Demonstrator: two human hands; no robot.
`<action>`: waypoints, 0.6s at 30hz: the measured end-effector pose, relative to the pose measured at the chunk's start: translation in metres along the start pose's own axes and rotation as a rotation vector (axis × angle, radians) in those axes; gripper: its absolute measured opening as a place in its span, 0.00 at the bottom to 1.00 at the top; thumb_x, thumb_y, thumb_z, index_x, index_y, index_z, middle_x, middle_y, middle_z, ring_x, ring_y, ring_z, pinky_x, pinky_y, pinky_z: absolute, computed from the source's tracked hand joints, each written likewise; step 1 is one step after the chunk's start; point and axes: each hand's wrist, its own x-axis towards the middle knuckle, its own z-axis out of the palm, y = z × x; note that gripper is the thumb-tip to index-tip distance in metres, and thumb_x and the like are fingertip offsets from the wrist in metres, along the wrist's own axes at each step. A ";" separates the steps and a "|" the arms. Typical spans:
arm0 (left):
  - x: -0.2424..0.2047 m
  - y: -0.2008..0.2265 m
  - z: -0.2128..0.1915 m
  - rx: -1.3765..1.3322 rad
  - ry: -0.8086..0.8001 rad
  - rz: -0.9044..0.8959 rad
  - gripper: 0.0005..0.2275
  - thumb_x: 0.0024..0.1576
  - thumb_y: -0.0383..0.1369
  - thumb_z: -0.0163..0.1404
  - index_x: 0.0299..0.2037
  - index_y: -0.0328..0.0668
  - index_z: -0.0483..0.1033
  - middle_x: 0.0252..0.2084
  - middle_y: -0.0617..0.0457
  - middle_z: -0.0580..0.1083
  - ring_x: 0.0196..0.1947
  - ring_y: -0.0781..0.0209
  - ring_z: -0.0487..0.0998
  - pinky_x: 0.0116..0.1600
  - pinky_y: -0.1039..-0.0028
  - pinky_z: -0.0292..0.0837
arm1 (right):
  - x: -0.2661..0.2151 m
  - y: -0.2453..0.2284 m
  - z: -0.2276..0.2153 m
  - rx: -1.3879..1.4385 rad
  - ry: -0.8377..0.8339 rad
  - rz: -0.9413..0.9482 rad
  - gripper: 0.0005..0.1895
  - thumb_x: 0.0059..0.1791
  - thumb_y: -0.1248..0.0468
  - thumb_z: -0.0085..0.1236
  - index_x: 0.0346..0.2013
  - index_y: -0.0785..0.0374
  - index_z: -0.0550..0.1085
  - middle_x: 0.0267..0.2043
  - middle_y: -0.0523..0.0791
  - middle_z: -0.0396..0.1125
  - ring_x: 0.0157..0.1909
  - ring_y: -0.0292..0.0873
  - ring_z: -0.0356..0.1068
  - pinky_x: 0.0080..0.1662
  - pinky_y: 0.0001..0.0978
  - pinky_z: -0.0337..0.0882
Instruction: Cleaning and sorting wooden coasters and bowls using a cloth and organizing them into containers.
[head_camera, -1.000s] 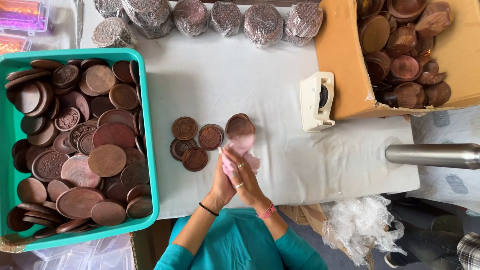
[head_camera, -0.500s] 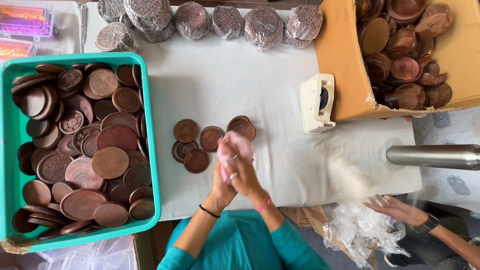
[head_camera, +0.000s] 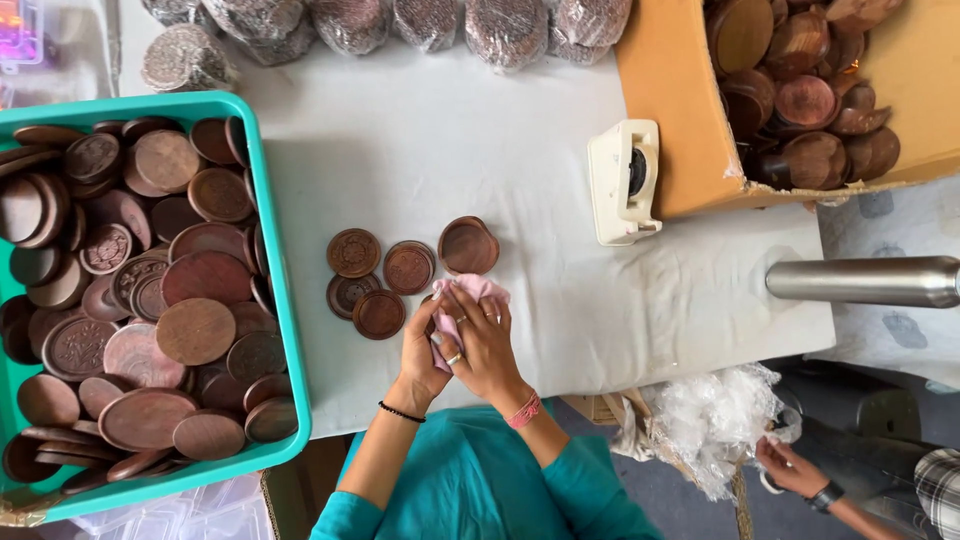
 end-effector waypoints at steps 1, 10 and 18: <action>-0.001 0.002 0.006 0.002 -0.001 -0.006 0.16 0.62 0.43 0.49 0.55 0.45 0.72 0.49 0.52 0.75 0.49 0.59 0.77 0.55 0.67 0.76 | -0.006 0.007 0.007 -0.001 0.003 0.006 0.31 0.53 0.48 0.42 0.66 0.62 0.66 0.71 0.51 0.58 0.65 0.55 0.58 0.69 0.57 0.50; -0.012 0.015 0.034 -0.094 0.024 -0.083 0.19 0.59 0.44 0.47 0.50 0.35 0.74 0.45 0.43 0.77 0.43 0.51 0.81 0.50 0.64 0.79 | -0.022 0.000 0.004 0.116 0.169 -0.136 0.24 0.55 0.59 0.51 0.64 0.66 0.68 0.71 0.57 0.56 0.68 0.60 0.58 0.67 0.54 0.57; -0.020 0.012 0.044 0.112 -0.007 -0.018 0.24 0.62 0.50 0.42 0.61 0.41 0.69 0.57 0.48 0.74 0.56 0.56 0.76 0.61 0.64 0.73 | -0.010 0.011 0.002 0.277 0.133 -0.007 0.29 0.59 0.53 0.37 0.72 0.67 0.59 0.74 0.56 0.55 0.77 0.58 0.51 0.74 0.53 0.45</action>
